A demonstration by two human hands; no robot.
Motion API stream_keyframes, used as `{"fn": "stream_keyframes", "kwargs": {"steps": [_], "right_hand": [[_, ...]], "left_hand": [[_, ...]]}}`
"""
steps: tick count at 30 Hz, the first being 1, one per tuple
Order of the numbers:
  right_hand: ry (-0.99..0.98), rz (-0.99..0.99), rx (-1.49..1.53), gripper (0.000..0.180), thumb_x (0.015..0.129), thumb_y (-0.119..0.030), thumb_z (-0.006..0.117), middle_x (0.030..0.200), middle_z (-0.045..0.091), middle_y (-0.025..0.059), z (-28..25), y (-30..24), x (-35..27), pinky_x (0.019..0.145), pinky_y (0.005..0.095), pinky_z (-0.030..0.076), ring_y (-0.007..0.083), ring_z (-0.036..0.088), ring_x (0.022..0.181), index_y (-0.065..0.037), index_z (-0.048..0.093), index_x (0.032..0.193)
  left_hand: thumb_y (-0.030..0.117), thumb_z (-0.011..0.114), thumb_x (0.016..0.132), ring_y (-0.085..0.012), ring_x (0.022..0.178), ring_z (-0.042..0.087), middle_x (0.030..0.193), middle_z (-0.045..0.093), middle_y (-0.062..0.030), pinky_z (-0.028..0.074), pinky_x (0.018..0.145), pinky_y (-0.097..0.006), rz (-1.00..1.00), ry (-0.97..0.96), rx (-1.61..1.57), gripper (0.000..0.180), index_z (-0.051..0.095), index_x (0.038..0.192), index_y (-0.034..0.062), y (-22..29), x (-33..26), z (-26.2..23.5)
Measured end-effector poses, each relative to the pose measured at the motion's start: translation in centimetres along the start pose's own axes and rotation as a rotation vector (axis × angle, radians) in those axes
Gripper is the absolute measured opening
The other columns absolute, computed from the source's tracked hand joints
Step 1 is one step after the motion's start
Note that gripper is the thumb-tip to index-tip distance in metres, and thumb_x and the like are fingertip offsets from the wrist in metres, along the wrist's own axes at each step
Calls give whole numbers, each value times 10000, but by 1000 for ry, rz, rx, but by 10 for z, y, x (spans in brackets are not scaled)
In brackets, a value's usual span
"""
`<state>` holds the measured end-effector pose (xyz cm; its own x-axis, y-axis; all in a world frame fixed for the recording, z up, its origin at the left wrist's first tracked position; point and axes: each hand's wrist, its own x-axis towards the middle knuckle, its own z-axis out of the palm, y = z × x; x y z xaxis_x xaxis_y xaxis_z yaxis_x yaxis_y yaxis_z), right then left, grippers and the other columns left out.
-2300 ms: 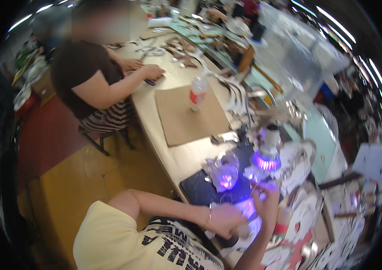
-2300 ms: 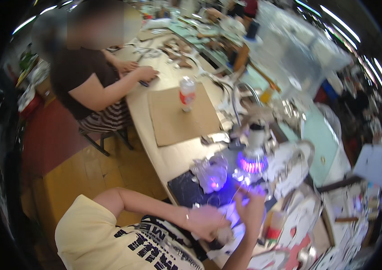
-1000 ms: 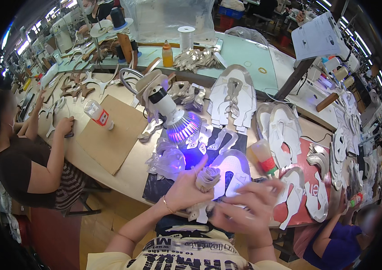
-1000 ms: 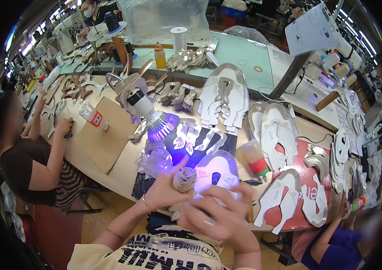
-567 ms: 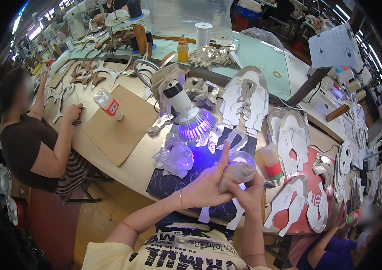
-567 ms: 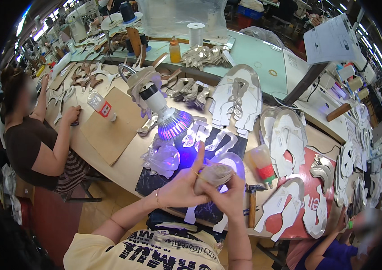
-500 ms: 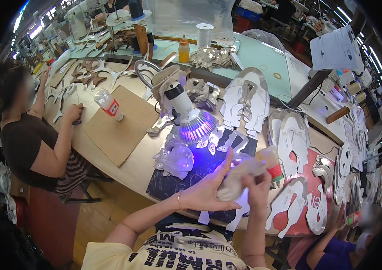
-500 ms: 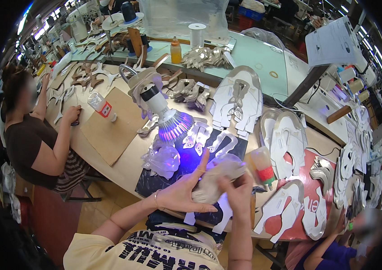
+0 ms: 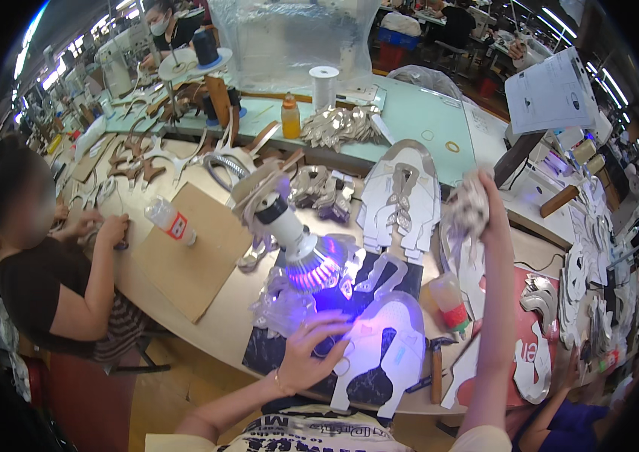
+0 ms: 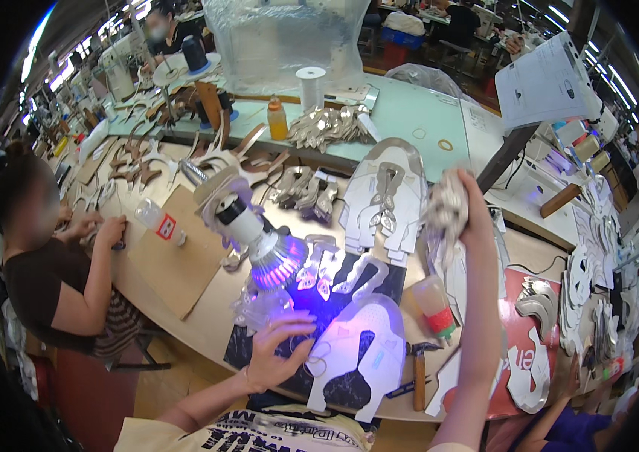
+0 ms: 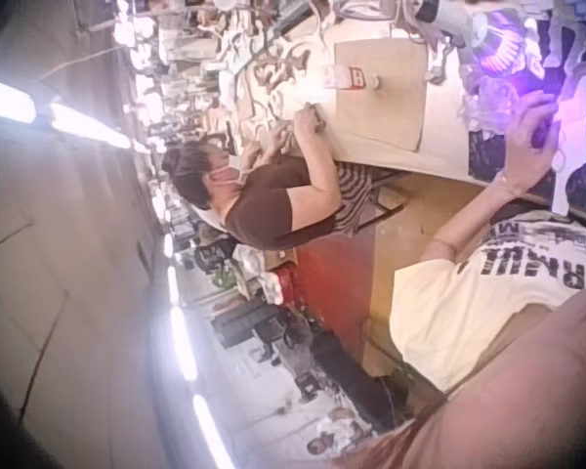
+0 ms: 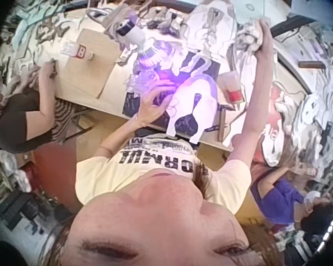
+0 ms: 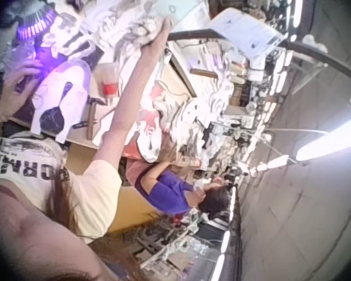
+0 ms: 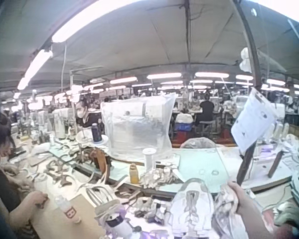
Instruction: The person assembles white decorative parts on a workbench. They apply glue from a squeeze bottle, press small pieces into place, and use a hammer to tap components. The person also picks up and places small brown items and a white shoe-shaped part.
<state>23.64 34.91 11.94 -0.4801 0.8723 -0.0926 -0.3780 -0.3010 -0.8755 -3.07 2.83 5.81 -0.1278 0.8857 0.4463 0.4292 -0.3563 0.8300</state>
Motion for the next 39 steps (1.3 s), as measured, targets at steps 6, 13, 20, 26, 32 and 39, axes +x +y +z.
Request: {"fn": "stream_keyframes", "kwargs": {"steps": [6,13,20,26,32,39], "right_hand": [[537,-153,-366,601,861,-440,742,1035,681,134,-56,-40,183,746,355,554,223,686,894,45,608,1189],[456,-258,-727,722,850,-524,718,1150,663,192,-62,-16,301,842,378,531,268,666,1014,77,594,1230],[422,-55,-753,941,806,-612,708,1318,574,238,-53,10,327,969,412,486,327,581,1203,62,448,1410],[332,10,-1186,1120,744,-664,704,1438,457,314,-77,50,349,1099,397,397,392,489,1329,111,337,1466],[442,-159,-1336,1039,762,-636,697,1401,488,328,-90,39,329,1100,388,402,392,507,1312,112,407,1423],[358,-134,-1709,815,806,-618,673,1329,576,264,-75,-19,241,1057,435,433,383,566,1231,-2,573,1330]], "left_hand": [[63,735,828,-236,960,699,1044,725,-110,541,850,-324,-346,12,-69,317,682,1139,37,-4,-17,-7],[77,716,843,-196,858,716,963,743,-88,551,768,-304,-364,3,33,288,706,1129,45,-16,2,-9],[35,695,873,-210,955,698,991,735,-123,533,853,-334,-407,-24,80,192,726,1063,22,-24,12,-4],[22,686,869,-228,949,699,987,736,-109,525,889,-354,-398,-9,46,196,734,1057,49,-37,14,-1],[5,711,816,-180,882,710,920,741,-76,543,796,-309,-317,-37,72,201,740,1009,52,-33,14,-9],[59,710,854,-229,836,704,927,725,-116,540,773,-318,-274,-81,85,214,735,1066,60,-9,7,-17]]}}
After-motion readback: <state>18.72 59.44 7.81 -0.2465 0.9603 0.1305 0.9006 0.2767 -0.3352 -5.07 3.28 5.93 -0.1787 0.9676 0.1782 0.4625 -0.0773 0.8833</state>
